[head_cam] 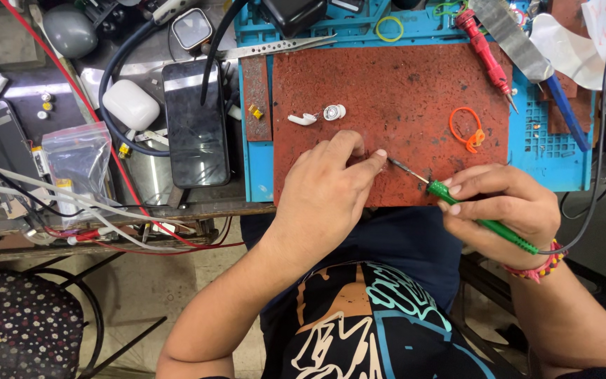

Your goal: The person uses a soldering iron to work on small electronics components on a workbench, handling wires and parts by hand.

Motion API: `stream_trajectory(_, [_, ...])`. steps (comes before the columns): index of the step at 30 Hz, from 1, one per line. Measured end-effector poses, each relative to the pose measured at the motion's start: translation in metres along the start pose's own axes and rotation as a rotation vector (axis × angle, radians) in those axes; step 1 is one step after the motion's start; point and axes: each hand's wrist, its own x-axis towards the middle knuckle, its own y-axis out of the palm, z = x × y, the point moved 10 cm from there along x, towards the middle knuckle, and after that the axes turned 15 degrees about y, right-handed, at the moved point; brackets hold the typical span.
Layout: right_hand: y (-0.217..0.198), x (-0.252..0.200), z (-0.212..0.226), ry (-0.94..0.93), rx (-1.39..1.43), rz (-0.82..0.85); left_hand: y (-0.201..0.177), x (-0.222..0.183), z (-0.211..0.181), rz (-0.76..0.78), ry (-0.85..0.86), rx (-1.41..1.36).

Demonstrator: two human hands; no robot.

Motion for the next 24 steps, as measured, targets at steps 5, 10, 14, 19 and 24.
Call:
stream_trajectory(5, [-0.0017,-0.0003,-0.0008,-0.016,0.018,0.000,-0.0011,-0.0002,-0.0015,-0.009,0.003,0.020])
stream_trajectory(10, [-0.0016,-0.0007,-0.0007,-0.019,-0.009,0.007,-0.0018,-0.0004,-0.0014,-0.020,0.006,0.004])
stream_trajectory(14, [-0.0017,0.0007,0.0011,-0.030,-0.012,0.023,-0.0026,-0.0009,-0.0017,-0.025,0.005,0.001])
stream_trajectory(19, [-0.0008,0.0006,0.0011,-0.041,-0.009,0.039,-0.0009,-0.0013,-0.0005,-0.029,-0.003,-0.009])
stream_trajectory(24, [-0.0030,-0.0002,-0.0018,-0.029,-0.004,0.027,-0.0020,-0.0013,-0.0015,-0.038,0.006,0.000])
